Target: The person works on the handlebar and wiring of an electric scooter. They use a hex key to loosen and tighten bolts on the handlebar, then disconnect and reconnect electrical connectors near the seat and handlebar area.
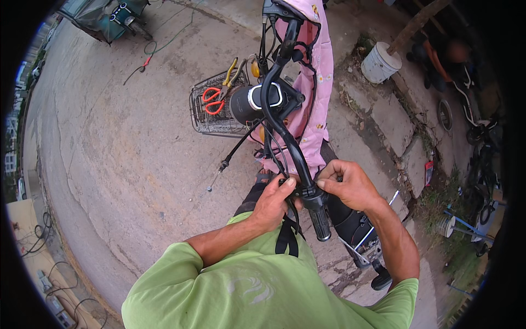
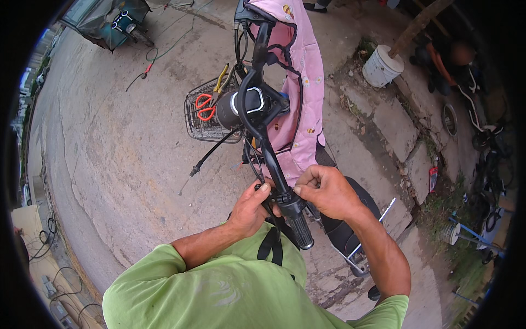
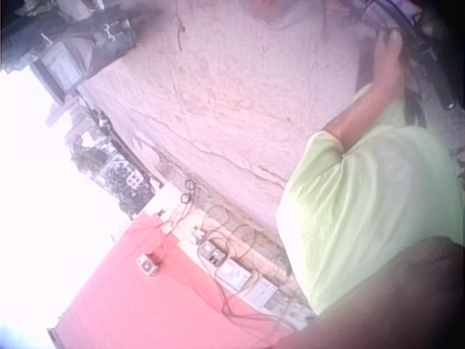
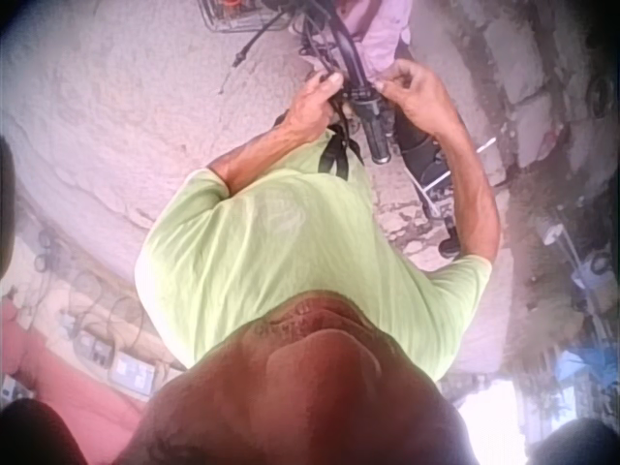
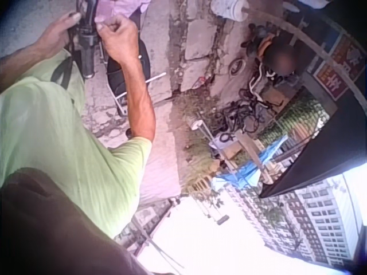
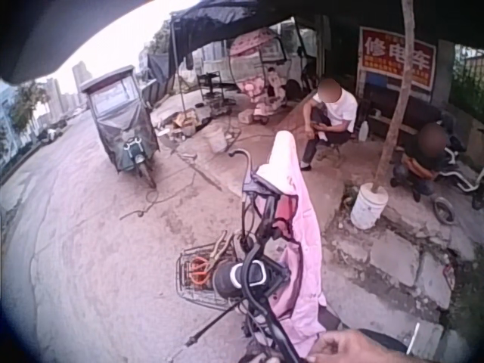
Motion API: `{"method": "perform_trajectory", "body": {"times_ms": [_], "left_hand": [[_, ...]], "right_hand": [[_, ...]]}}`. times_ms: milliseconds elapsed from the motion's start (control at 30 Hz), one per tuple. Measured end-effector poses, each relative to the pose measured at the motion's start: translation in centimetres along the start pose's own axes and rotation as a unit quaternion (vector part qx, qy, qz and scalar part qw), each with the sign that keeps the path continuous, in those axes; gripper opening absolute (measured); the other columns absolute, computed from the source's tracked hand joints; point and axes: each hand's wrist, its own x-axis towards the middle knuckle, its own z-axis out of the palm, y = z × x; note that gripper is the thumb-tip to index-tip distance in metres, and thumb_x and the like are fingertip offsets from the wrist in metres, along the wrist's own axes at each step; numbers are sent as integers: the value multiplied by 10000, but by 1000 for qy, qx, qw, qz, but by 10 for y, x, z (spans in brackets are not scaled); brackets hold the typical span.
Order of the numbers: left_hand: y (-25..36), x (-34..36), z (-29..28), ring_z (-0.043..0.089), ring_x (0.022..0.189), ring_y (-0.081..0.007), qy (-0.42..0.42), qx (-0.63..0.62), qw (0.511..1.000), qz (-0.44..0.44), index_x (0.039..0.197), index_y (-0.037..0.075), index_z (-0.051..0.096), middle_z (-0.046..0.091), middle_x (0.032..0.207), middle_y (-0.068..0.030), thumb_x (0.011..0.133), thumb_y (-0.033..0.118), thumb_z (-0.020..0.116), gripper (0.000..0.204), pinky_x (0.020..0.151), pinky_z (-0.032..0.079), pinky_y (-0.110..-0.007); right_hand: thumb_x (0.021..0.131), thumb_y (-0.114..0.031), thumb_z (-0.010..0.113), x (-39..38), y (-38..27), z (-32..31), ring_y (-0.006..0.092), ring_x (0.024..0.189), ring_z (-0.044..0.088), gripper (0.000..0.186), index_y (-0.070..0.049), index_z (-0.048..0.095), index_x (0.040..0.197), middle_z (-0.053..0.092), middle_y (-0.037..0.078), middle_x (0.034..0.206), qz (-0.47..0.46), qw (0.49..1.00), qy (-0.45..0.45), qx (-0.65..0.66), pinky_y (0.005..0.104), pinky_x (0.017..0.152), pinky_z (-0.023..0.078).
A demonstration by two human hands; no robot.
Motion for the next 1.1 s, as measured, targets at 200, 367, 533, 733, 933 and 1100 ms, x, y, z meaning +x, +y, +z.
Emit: {"method": "perform_trajectory", "body": {"times_ms": [200,367,533,733,933,1100], "left_hand": [[0,1,0,604,739,-130,-5,-10,1000,-3,1195,76,568,655,967,-39,1067,381,531,333,664,456,-296],[-3,1,-1,547,652,-64,22,22,1000,2,1190,95,591,647,823,-5,1057,433,528,369,548,350,-226],[-8,2,-7,542,648,-60,23,23,999,-14,1199,89,588,649,818,-5,1057,440,526,383,551,356,-226],[-4,2,-10,629,776,-177,-24,-4,1000,-12,1233,59,546,658,1029,-78,1077,339,531,321,746,514,-375],[-3,2,-8,629,774,-176,-27,-11,1000,-9,1225,58,545,653,1027,-78,1085,330,513,307,746,515,-377],[-1,0,-2,586,736,-121,-16,-19,1000,3,1203,42,561,637,972,-44,1064,392,543,377,674,475,-280]], "right_hand": [[882,-99,742,3,9,4,94,740,598,140,17,702,949,673,22,808,44,987,-3,157,281,706,504],[892,-112,735,-1,-2,8,85,703,561,137,17,695,908,640,10,758,39,997,53,-50,276,657,467],[911,-170,729,-3,0,7,85,673,533,192,15,686,884,621,5,725,-27,997,38,-55,285,632,452],[896,-161,750,3,13,10,89,680,552,179,5,686,898,635,28,725,4,990,35,133,304,625,464],[889,-145,751,-2,11,7,96,729,570,192,21,676,948,666,50,797,-38,996,46,-72,307,674,487],[884,-134,746,1,10,6,112,710,578,172,21,686,925,665,46,770,-56,998,33,14,315,668,492]]}}
